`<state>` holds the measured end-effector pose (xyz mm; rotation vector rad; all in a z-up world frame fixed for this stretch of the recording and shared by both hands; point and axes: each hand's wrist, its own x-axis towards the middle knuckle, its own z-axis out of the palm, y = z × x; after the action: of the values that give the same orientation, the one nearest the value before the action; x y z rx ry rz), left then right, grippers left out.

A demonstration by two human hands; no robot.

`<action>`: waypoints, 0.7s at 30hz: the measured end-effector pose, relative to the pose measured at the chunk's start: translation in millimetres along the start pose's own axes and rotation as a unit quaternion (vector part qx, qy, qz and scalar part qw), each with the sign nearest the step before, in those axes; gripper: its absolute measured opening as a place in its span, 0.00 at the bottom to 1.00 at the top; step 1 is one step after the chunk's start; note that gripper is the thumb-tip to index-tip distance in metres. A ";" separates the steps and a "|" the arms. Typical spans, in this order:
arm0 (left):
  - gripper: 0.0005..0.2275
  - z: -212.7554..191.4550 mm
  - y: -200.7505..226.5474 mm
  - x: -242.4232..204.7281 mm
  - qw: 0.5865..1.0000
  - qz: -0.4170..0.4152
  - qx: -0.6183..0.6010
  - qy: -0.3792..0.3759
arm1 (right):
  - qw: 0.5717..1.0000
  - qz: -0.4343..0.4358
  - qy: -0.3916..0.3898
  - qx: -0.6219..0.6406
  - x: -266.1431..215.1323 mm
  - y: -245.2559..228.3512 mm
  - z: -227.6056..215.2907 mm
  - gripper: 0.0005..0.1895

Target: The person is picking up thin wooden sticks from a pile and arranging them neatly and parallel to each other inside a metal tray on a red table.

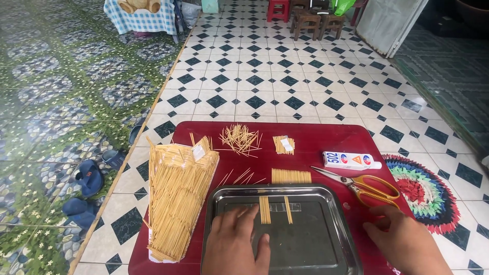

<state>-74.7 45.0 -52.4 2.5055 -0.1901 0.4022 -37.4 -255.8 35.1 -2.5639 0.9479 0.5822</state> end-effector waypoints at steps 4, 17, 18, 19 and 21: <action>0.34 1.7 -10.6 0.4 0.997 -0.027 0.075 0.001 | 0.999 0.004 0.026 -0.042 -19.6 -10.3 -0.5 0.27; 0.33 -11.3 -16.5 6.3 0.972 -0.147 0.161 -0.088 | 0.996 -0.087 -0.002 -0.012 -43.7 -23.7 15.4 0.20; 0.33 -13.3 -12.6 6.3 0.969 -0.161 0.157 -0.103 | 0.996 -0.080 -0.011 -0.035 -42.1 -23.6 14.5 0.20; 0.33 -13.9 -10.1 6.6 0.969 -0.162 0.157 -0.101 | 0.996 -0.081 -0.010 -0.035 -43.2 -24.0 10.4 0.20; 0.31 -14.9 -6.2 6.9 0.964 -0.167 0.152 -0.140 | 0.995 -0.045 -0.025 -0.081 -45.0 -24.6 4.2 0.16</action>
<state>-70.4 58.3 -41.8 2.8206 0.2017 -0.0707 -53.0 -212.3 57.6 -2.7044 0.7937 0.7202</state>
